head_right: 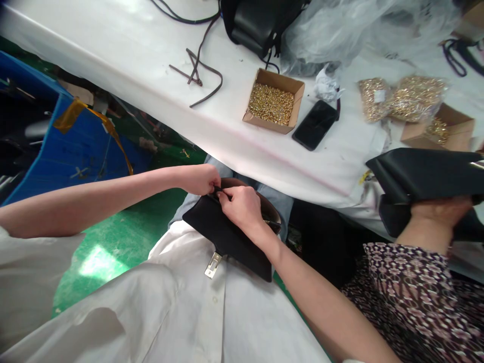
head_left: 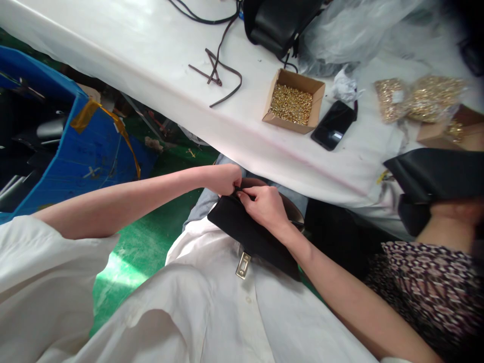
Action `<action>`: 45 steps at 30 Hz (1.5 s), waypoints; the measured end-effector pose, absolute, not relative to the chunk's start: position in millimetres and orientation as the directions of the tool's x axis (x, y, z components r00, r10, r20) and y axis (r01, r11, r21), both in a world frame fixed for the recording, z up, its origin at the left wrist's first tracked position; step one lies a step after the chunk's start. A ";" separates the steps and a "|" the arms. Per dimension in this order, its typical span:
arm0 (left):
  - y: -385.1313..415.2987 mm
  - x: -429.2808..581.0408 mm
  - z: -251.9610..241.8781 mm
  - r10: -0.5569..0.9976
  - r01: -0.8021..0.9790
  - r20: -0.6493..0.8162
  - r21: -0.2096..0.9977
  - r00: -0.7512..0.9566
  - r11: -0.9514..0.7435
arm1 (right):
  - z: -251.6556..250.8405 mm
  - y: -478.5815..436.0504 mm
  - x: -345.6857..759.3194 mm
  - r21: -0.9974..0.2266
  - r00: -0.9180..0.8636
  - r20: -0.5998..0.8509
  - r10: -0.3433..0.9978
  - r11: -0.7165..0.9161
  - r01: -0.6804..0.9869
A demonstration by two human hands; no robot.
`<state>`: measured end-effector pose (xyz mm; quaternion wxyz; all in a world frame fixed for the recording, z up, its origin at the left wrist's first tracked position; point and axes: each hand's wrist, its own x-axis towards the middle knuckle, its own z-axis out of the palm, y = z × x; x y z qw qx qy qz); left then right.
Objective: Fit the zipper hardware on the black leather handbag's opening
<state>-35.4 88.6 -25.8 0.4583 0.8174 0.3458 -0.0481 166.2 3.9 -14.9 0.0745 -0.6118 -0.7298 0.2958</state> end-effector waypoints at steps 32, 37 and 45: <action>72.9 -41.9 -33.6 0.650 0.539 -0.192 0.747 0.736 -0.389 | -20.0 -5.7 170.4 -0.530 -0.303 -0.065 0.951 0.225 0.818; 73.0 -46.0 -31.2 0.663 0.537 -0.247 0.798 0.707 -0.274 | -20.6 -1.5 167.5 -0.542 -0.269 -0.102 0.958 0.174 0.822; 75.5 -45.8 -36.1 0.662 0.531 -0.268 0.815 0.700 -0.231 | -22.6 3.0 167.1 -0.642 -0.204 -0.162 0.966 0.054 0.765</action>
